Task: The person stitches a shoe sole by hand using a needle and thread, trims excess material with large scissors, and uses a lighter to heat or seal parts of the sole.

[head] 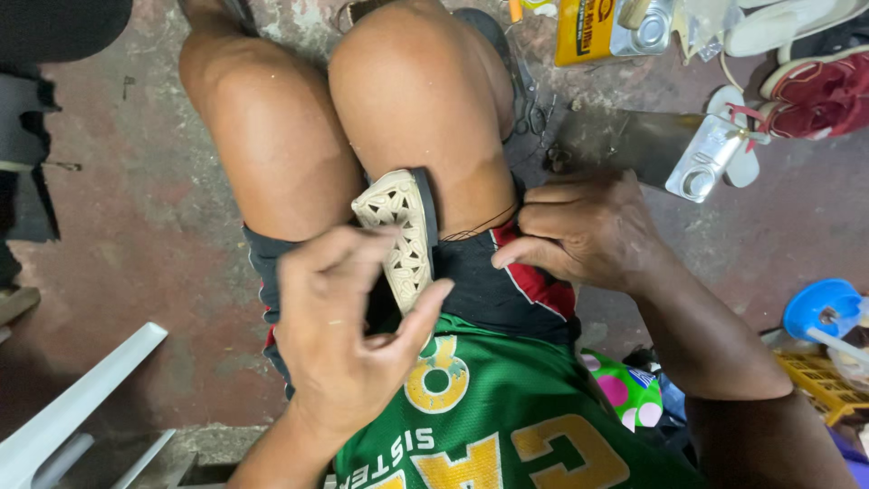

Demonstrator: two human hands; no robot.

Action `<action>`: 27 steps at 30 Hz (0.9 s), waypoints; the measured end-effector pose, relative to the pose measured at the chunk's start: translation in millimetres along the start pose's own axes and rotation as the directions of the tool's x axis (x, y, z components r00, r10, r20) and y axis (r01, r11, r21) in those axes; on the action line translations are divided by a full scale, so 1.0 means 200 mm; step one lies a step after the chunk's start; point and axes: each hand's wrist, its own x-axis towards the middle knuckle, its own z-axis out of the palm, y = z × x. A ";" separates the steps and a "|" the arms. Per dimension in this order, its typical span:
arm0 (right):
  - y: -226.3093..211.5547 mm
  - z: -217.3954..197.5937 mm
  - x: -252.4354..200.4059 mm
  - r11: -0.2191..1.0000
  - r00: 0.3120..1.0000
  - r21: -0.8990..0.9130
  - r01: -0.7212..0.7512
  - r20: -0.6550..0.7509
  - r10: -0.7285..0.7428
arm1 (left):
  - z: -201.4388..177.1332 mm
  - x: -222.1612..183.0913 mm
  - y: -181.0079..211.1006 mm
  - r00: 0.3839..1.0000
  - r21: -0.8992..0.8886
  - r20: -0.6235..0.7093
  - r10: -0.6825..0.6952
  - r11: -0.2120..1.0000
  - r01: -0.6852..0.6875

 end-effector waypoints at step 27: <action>-0.16 -0.09 -0.01 0.611 0.955 0.734 -0.296 0.213 0.207 | 0.02 0.06 -0.05 0.927 -0.277 0.344 0.149 0.960 -0.052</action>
